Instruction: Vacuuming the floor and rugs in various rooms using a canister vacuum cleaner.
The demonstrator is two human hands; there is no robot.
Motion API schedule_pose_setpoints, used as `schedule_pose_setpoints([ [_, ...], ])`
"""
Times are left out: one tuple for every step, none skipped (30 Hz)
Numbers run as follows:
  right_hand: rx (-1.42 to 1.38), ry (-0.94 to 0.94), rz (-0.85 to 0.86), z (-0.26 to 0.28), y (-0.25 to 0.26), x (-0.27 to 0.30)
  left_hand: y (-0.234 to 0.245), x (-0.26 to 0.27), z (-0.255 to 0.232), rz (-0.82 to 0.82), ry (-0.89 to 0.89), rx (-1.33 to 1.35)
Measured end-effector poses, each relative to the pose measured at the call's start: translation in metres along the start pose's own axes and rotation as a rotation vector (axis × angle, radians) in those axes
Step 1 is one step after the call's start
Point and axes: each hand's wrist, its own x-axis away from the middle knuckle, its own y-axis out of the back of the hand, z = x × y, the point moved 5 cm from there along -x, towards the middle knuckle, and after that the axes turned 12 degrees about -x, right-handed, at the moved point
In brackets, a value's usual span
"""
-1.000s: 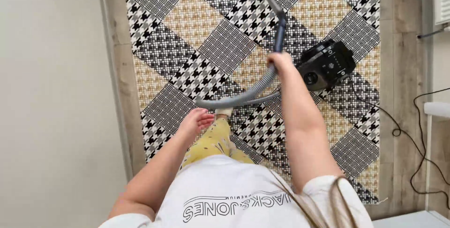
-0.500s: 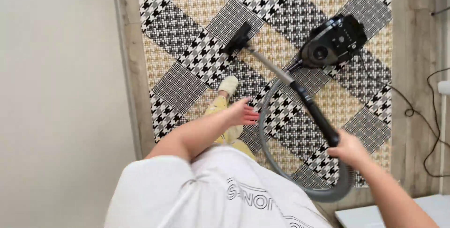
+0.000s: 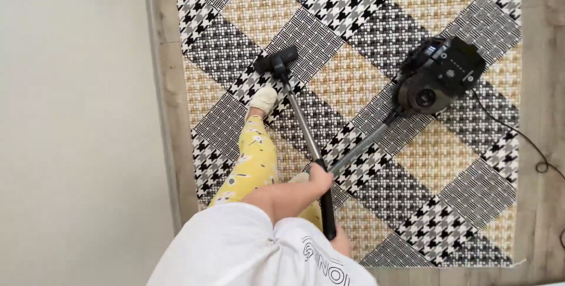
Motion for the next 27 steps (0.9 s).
schedule_pose_setpoints([
  [-0.008, -0.01, 0.001, 0.048, 0.001, -0.017, 0.015, -0.023, -0.011, 0.003, 0.003, -0.012],
  [-0.074, -0.067, 0.053, 0.097, -0.001, -0.035, 0.031, -0.046, -0.027, -0.012, -0.07, 0.086],
  [-0.135, -0.128, 0.107, 0.147, 0.005, -0.051, 0.045, -0.066, -0.042, -0.023, -0.137, 0.187],
  [-0.138, -0.144, 0.111, 0.168, -0.006, -0.074, 0.07, -0.085, -0.061, -0.016, -0.128, 0.177],
  [-0.106, -0.099, 0.11, 0.195, -0.015, -0.105, 0.096, -0.109, -0.084, -0.011, -0.081, 0.188],
  [-0.073, -0.054, 0.11, 0.225, -0.024, -0.137, 0.124, -0.134, -0.107, -0.007, -0.035, 0.199],
  [-0.074, -0.051, 0.113, 0.253, -0.04, -0.17, 0.154, -0.166, -0.129, -0.01, -0.034, 0.2],
  [-0.092, -0.077, 0.121, 0.281, -0.057, -0.203, 0.187, -0.198, -0.154, -0.033, -0.097, 0.185],
  [-0.108, -0.108, 0.131, 0.308, -0.074, -0.231, 0.219, -0.226, -0.176, -0.053, -0.154, 0.17],
  [-0.106, -0.11, 0.136, 0.339, -0.086, -0.252, 0.241, -0.256, -0.188, -0.053, -0.149, 0.17],
  [-0.124, -0.107, 0.134, 0.377, -0.097, -0.278, 0.266, -0.289, -0.21, -0.04, -0.183, 0.159],
  [-0.142, -0.104, 0.133, 0.417, -0.108, -0.306, 0.293, -0.324, -0.233, -0.028, -0.216, 0.148],
  [-0.147, -0.087, 0.127, 0.454, -0.127, -0.336, 0.322, -0.361, -0.252, -0.039, -0.232, 0.151],
  [-0.185, -0.079, 0.12, 0.493, -0.147, -0.366, 0.353, -0.399, -0.27, -0.092, -0.204, 0.05],
  [-0.211, -0.082, 0.121, 0.526, -0.159, -0.388, 0.379, -0.427, -0.282, -0.138, -0.159, -0.046],
  [-0.205, -0.075, 0.123, 0.561, -0.166, -0.405, 0.406, -0.448, -0.302, -0.142, -0.158, -0.037],
  [-0.245, -0.122, 0.148, 0.597, -0.18, -0.427, 0.437, -0.476, -0.32, -0.07, -0.097, 0.023],
  [-0.285, -0.168, 0.174, 0.631, -0.193, -0.447, 0.467, -0.501, -0.339, 0.002, -0.037, 0.082],
  [-0.279, -0.164, 0.187, 0.664, -0.203, -0.467, 0.491, -0.525, -0.351, -0.007, -0.028, 0.089],
  [-0.302, -0.176, 0.214, 0.694, -0.215, -0.486, 0.514, -0.549, -0.363, -0.049, -0.059, 0.004],
  [-0.318, -0.196, 0.239, 0.712, -0.224, -0.499, 0.526, -0.567, -0.367, -0.083, -0.085, -0.078],
  [-0.306, -0.199, 0.25, 0.727, -0.23, -0.519, 0.542, -0.583, -0.381, -0.082, -0.071, -0.07],
  [-0.279, -0.154, 0.247, 0.748, -0.235, -0.537, 0.56, -0.598, -0.396, -0.031, -0.053, 0.006],
  [-0.253, -0.109, 0.245, 0.769, -0.24, -0.555, 0.577, -0.612, -0.411, 0.019, -0.036, 0.082],
  [-0.249, -0.116, 0.25, 0.783, -0.244, -0.574, 0.588, -0.632, -0.422, 0.022, -0.027, 0.083],
  [-0.201, -0.101, 0.257, 0.797, -0.248, -0.594, 0.6, -0.652, -0.433, -0.002, -0.028, 0.052],
  [-0.151, -0.085, 0.262, 0.808, -0.252, -0.613, 0.608, -0.671, -0.442, -0.025, -0.03, 0.022],
])
